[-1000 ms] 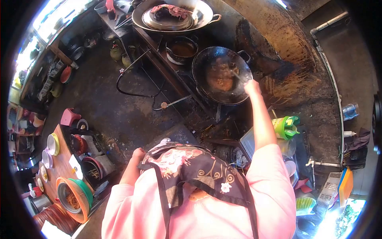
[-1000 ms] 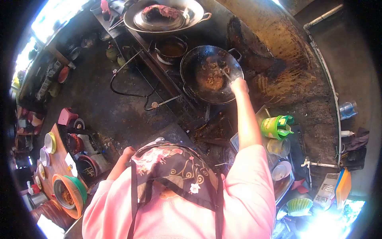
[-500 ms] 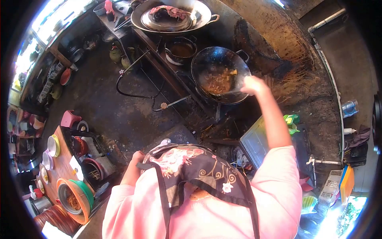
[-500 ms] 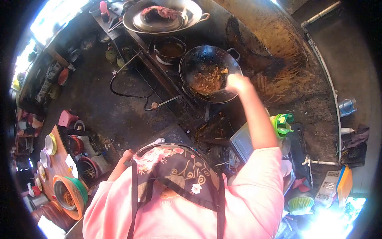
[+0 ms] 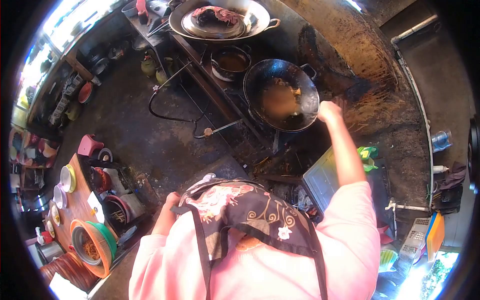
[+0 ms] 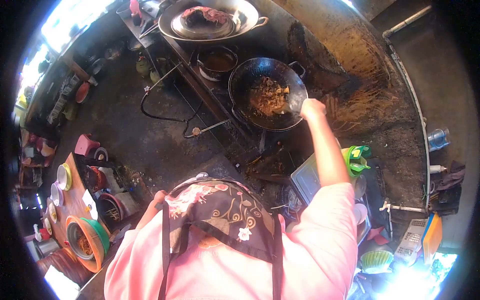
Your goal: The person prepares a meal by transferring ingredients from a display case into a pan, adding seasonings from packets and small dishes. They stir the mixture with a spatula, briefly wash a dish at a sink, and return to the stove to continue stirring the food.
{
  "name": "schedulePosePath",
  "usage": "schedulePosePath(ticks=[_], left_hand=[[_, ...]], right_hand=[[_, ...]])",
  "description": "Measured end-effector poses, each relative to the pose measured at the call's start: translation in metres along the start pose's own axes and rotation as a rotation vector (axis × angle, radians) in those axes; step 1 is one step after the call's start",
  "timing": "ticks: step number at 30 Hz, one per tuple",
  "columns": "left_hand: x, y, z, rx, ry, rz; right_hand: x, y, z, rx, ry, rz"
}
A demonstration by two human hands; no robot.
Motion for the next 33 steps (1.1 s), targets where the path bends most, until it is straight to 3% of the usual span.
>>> schedulePosePath(ticks=[3,6,8,11,14,17,19,21,26,29,33], left_hand=[[0.004,0.006,-0.006,0.015,0.004,-0.011],[-0.014,0.004,-0.005,-0.064,-0.029,0.023],[-0.031,-0.008,0.009,-0.153,-0.100,0.080],[-0.033,-0.009,0.013,-0.159,-0.172,0.111],[-0.019,-0.009,0.016,-0.089,-0.073,0.079],[0.000,-0.006,0.011,-0.037,-0.083,-0.016],[0.014,0.007,-0.007,0.007,-0.087,-0.084],[-0.002,-0.001,0.004,-0.023,-0.047,-0.028],[-0.028,0.000,0.023,-0.105,-0.062,0.033],[-0.023,0.006,0.034,-0.085,-0.055,0.016],[-0.018,0.019,0.053,-0.013,-0.016,-0.020]], right_hand=[[0.035,0.021,-0.029,-0.073,0.137,0.069],[0.009,0.012,-0.030,-0.047,0.273,0.144],[-0.006,0.031,-0.016,-0.087,0.136,0.239],[-0.051,0.019,0.026,0.023,0.048,0.211],[-0.041,0.031,0.046,0.110,0.005,0.121],[0.010,0.057,0.023,0.140,0.069,0.030],[0.028,0.062,-0.002,0.137,0.307,0.115],[0.011,0.035,-0.039,-0.035,0.210,0.176],[-0.013,0.023,-0.037,0.101,0.387,0.358],[0.016,0.019,-0.064,-0.035,0.378,0.416],[0.062,-0.036,-0.082,-0.379,0.393,0.378]])
Point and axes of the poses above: each hand's wrist, its own y-axis towards the middle knuckle, its own x-axis out of the palm, z = x × y, the point moved 10 cm from there along y, towards the middle knuckle, and after that the axes turned 13 degrees about x, right-handed, at the moved point
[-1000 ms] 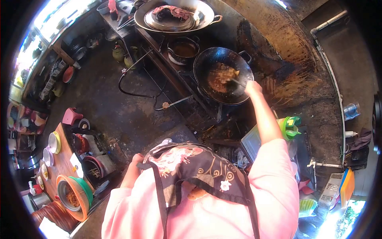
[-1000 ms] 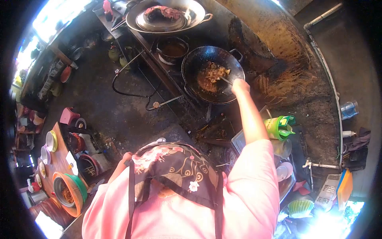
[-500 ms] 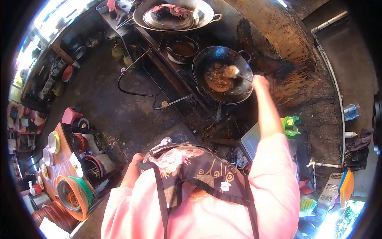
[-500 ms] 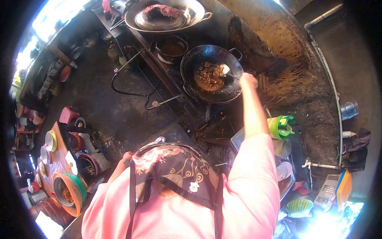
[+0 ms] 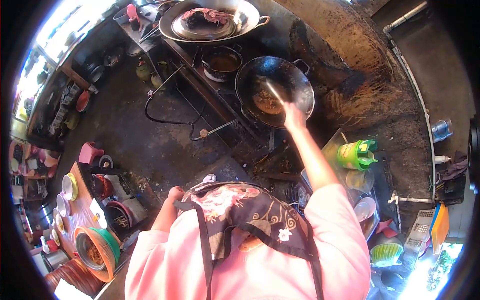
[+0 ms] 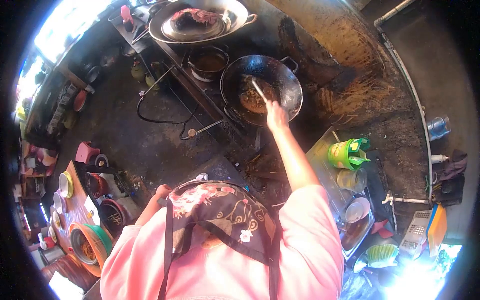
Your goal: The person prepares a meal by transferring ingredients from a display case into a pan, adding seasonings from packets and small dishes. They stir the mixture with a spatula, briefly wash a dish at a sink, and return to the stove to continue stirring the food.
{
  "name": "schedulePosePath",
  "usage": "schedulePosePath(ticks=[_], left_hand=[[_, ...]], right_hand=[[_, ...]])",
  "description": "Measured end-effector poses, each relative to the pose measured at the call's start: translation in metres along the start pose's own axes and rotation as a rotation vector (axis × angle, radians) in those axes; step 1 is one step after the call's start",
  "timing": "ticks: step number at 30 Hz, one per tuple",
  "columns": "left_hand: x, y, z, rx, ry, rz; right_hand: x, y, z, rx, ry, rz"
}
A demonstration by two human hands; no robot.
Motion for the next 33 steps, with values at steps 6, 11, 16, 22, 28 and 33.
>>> schedulePosePath(ticks=[6,11,16,22,28,33], left_hand=[[-0.010,0.000,0.027,-0.037,0.004,-0.058],[-0.011,0.008,0.030,0.020,0.067,-0.021],[0.021,0.030,-0.002,0.143,0.060,-0.098],[-0.009,0.007,0.009,0.068,0.035,-0.005],[0.002,0.003,-0.015,0.009,0.000,-0.025],[0.001,-0.016,0.005,0.059,-0.025,-0.042]], right_hand=[[-0.039,-0.101,0.049,0.011,0.142,-0.013],[-0.129,-0.146,0.074,0.130,0.250,-0.035],[-0.087,-0.146,0.058,0.249,0.204,-0.165],[0.017,-0.075,0.081,0.499,0.643,0.063],[0.005,-0.032,0.053,0.522,0.279,-0.018],[-0.037,-0.055,0.047,0.379,0.152,-0.138]])
Point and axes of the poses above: each hand's wrist, its own y-axis towards the middle knuckle, its own x-axis out of the palm, z = x × y, the point moved 10 cm from there along y, towards the middle knuckle, and after that the axes turned 13 degrees about x, right-handed, at the moved point
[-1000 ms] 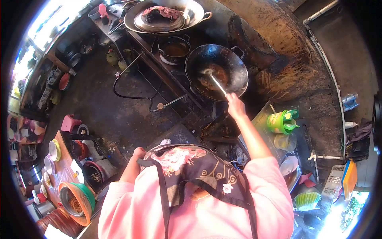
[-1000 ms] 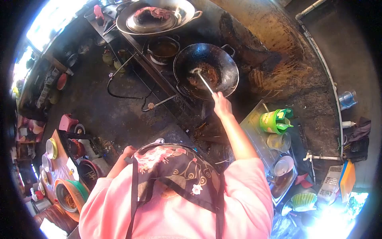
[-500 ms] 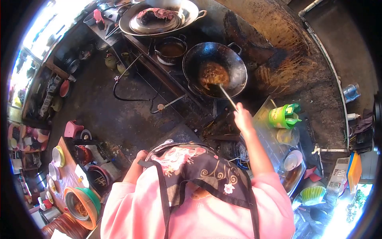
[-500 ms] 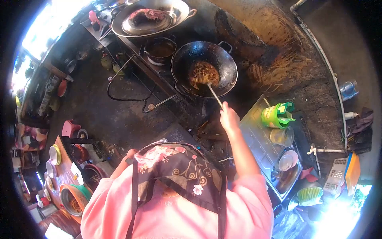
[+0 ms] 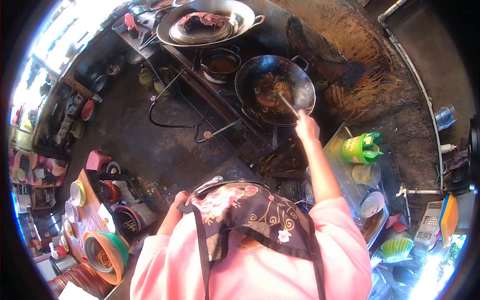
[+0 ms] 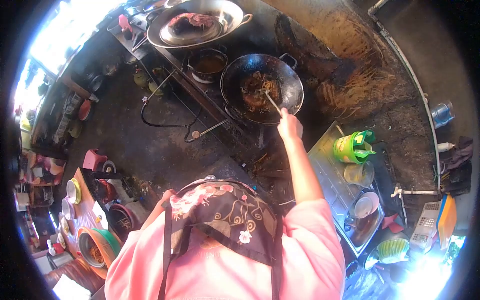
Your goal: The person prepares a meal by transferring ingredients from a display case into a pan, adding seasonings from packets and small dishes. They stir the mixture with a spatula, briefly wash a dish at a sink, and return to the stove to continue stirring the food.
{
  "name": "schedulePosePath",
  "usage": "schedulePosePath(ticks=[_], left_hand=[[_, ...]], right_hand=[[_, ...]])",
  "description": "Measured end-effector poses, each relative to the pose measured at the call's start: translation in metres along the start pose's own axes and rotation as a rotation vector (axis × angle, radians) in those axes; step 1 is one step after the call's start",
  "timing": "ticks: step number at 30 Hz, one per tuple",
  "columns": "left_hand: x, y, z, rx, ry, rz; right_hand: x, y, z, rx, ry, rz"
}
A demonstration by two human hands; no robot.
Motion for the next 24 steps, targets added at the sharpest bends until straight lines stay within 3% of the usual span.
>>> schedulePosePath(ticks=[5,7,9,13,14,17,19,21,24], left_hand=[[0.014,-0.001,-0.008,0.032,-0.025,-0.069],[0.018,0.004,-0.015,0.064,0.037,-0.096],[0.027,0.018,-0.024,0.103,0.081,-0.106],[0.003,0.016,0.003,0.007,0.114,0.012],[-0.010,0.006,0.030,0.038,0.143,0.056],[-0.006,0.002,0.056,0.038,0.088,0.007],[0.009,0.012,0.064,0.086,0.083,-0.027],[0.022,0.020,0.073,0.133,0.080,-0.047],[0.037,0.022,0.086,0.170,0.072,-0.069]], right_hand=[[-0.017,-0.046,0.029,0.041,0.004,0.025],[0.006,-0.045,0.028,-0.045,0.013,0.073],[0.040,-0.032,0.038,0.001,0.081,0.036],[0.092,-0.020,0.059,-0.034,0.473,-0.100],[0.109,-0.031,0.071,0.253,0.725,-0.389],[0.123,-0.057,0.081,0.392,1.058,-0.598],[0.130,-0.079,0.094,0.533,1.227,-0.676],[0.153,-0.091,0.119,0.597,1.374,-0.598],[0.219,-0.121,0.160,0.691,1.171,-0.586]])
Point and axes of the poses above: each hand's wrist, its own y-axis towards the middle knuckle, its own x-axis out of the palm, z = x × y, the point moved 10 cm from there along y, towards the middle knuckle, and after that the axes turned 13 degrees about x, right-handed, at the moved point
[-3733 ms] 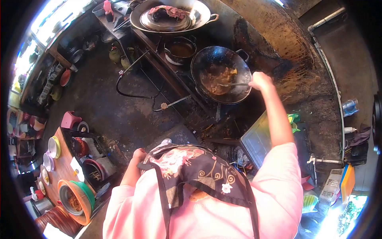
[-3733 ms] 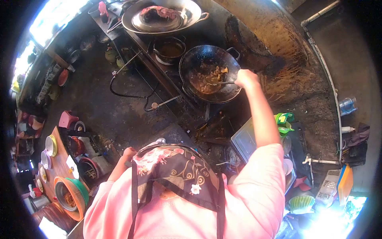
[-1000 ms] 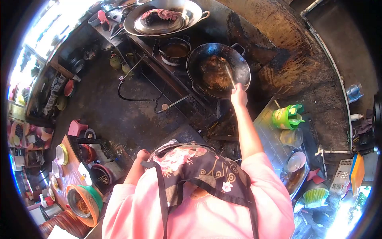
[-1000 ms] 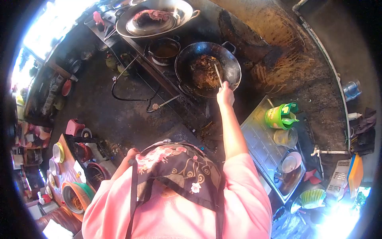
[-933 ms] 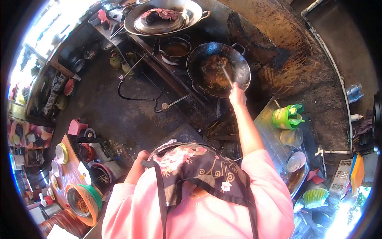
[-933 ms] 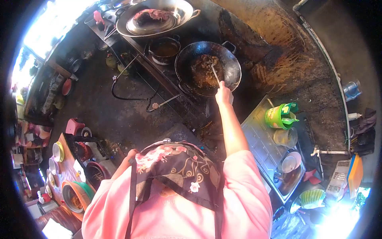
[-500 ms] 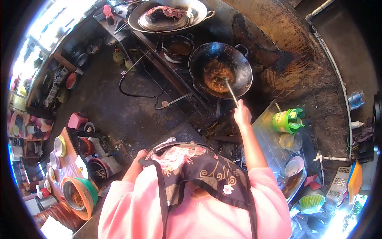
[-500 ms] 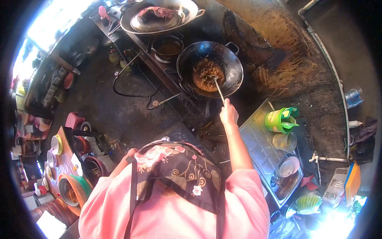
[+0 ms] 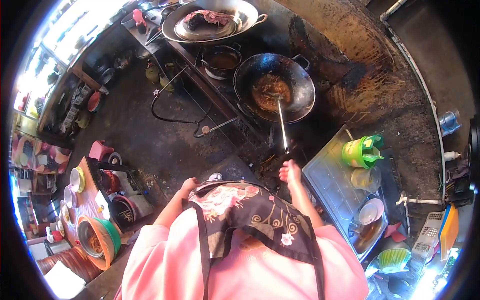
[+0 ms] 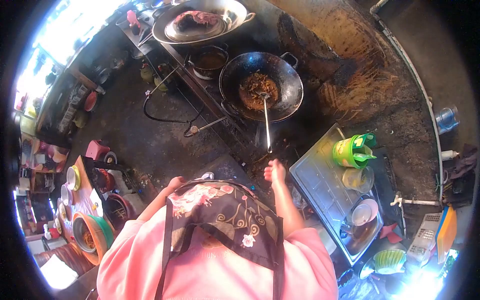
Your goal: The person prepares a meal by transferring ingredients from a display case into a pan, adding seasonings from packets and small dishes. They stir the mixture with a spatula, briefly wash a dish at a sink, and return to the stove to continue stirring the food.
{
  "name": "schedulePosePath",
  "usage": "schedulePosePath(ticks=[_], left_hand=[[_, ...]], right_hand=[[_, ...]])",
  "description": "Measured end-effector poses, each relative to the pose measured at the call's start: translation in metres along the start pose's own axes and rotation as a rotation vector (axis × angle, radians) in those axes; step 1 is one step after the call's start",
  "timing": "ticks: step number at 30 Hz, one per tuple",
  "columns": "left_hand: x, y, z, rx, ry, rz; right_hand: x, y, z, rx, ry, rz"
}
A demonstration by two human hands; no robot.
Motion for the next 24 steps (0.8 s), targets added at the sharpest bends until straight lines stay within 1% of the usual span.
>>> schedulePosePath(ticks=[1,3,4,5,7,10,13,14,15,16,17,19,21,23,24], left_hand=[[0.002,-0.003,0.000,-0.003,-0.012,0.017],[0.006,-0.007,-0.009,-0.011,-0.037,0.054],[0.010,-0.014,-0.012,-0.038,-0.023,0.035],[0.013,-0.022,-0.015,-0.066,-0.009,0.017],[0.021,-0.035,-0.021,-0.103,0.020,0.016],[0.040,-0.051,-0.047,-0.143,0.046,0.062],[0.052,-0.072,-0.051,-0.185,0.011,0.086],[0.055,-0.078,-0.050,-0.197,-0.004,0.091],[0.053,-0.087,-0.046,-0.213,-0.019,0.101],[0.054,-0.100,-0.045,-0.282,-0.065,0.115],[0.052,-0.105,-0.044,-0.297,-0.045,0.131],[0.049,-0.109,-0.047,-0.324,0.009,0.166],[0.041,-0.107,-0.041,-0.310,0.103,0.163],[0.043,-0.096,-0.049,-0.271,0.176,0.062],[0.043,-0.093,-0.055,-0.261,0.185,0.061]], right_hand=[[-0.003,0.011,0.028,0.019,-0.120,0.008],[-0.006,0.026,0.076,-0.077,-0.753,0.085],[-0.003,0.016,0.081,-0.278,-0.948,0.112],[0.001,0.001,0.086,-0.489,-1.134,0.181],[-0.011,0.085,0.186,-0.480,-1.196,-0.062],[-0.021,0.036,0.164,-0.333,-1.207,-0.194],[-0.028,0.050,0.168,-0.175,-1.409,-0.163],[-0.037,0.056,0.160,-0.197,-1.304,-0.063],[-0.043,0.050,0.150,-0.193,-1.194,-0.017],[-0.041,0.046,0.143,-0.176,-1.193,0.001],[-0.045,0.051,0.144,-0.161,-1.188,0.022],[-0.040,0.042,0.136,-0.203,-1.211,-0.012],[-0.035,0.030,0.132,-0.326,-1.169,-0.047],[-0.046,0.095,0.197,-0.336,-1.133,-0.115],[-0.047,0.091,0.201,-0.324,-1.163,-0.116]])
Point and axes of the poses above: each hand's wrist, its own y-axis towards the middle knuckle, its own x-axis out of the palm, z = x × y, the point moved 10 cm from there along y, towards the middle knuckle, and after that the axes turned 13 degrees about x, right-handed, at the moved point
